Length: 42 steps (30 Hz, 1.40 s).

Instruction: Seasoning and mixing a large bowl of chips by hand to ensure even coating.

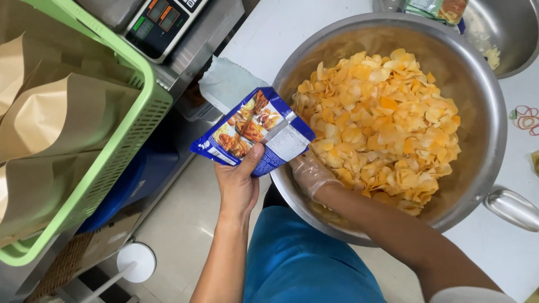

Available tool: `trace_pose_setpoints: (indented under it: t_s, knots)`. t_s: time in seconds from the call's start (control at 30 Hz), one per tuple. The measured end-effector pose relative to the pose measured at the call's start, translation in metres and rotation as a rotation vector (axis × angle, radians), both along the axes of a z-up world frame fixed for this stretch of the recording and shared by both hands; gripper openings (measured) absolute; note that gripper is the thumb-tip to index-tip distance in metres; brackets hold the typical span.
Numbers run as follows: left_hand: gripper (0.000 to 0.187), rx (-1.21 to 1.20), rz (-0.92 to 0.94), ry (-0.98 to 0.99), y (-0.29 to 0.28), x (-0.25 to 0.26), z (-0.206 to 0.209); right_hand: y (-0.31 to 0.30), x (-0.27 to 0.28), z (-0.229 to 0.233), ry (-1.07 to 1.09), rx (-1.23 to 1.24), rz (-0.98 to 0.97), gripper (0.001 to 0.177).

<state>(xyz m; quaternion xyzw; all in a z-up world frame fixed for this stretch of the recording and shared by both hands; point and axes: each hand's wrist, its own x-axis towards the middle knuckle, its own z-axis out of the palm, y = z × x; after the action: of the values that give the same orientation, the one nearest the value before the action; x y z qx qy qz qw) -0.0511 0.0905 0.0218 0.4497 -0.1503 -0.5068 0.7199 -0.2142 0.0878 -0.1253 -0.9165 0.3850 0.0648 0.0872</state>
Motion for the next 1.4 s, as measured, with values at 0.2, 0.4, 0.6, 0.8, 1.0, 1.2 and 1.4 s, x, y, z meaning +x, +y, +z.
trace_pose_setpoints:
  t_s: [0.2,0.4,0.6,0.8,1.0,1.2,1.4]
  knots:
    - [0.051,0.058,0.047,-0.004,0.003,0.007,-0.005,-0.012,0.045,-0.008,0.167,0.274,-0.329,0.050]
    - [0.048,0.022,0.067,0.023,-0.006,0.015,-0.007,-0.063,-0.062,0.005,0.139,0.137,-0.387,0.067]
    - [0.046,-0.003,0.020,0.074,-0.023,0.002,-0.003,-0.071,-0.157,0.012,0.409,0.037,-0.379,0.087]
    - [0.041,0.002,-0.055,0.080,-0.026,-0.008,-0.002,-0.008,-0.192,0.028,0.385,0.135,-0.569,0.084]
    - [0.056,-0.025,-0.212,0.101,-0.024,-0.011,-0.019,0.018,-0.199,0.094,0.392,0.387,-0.736,0.068]
    - [0.038,-0.017,-0.209,0.035,-0.020,-0.053,0.001,0.042,-0.122,0.127,-0.768,0.279,-1.350,0.035]
    - [0.037,-0.022,-0.389,-0.220,-0.004,-0.087,0.000,0.030,-0.097,0.115,-1.528,0.857,-1.568,0.032]
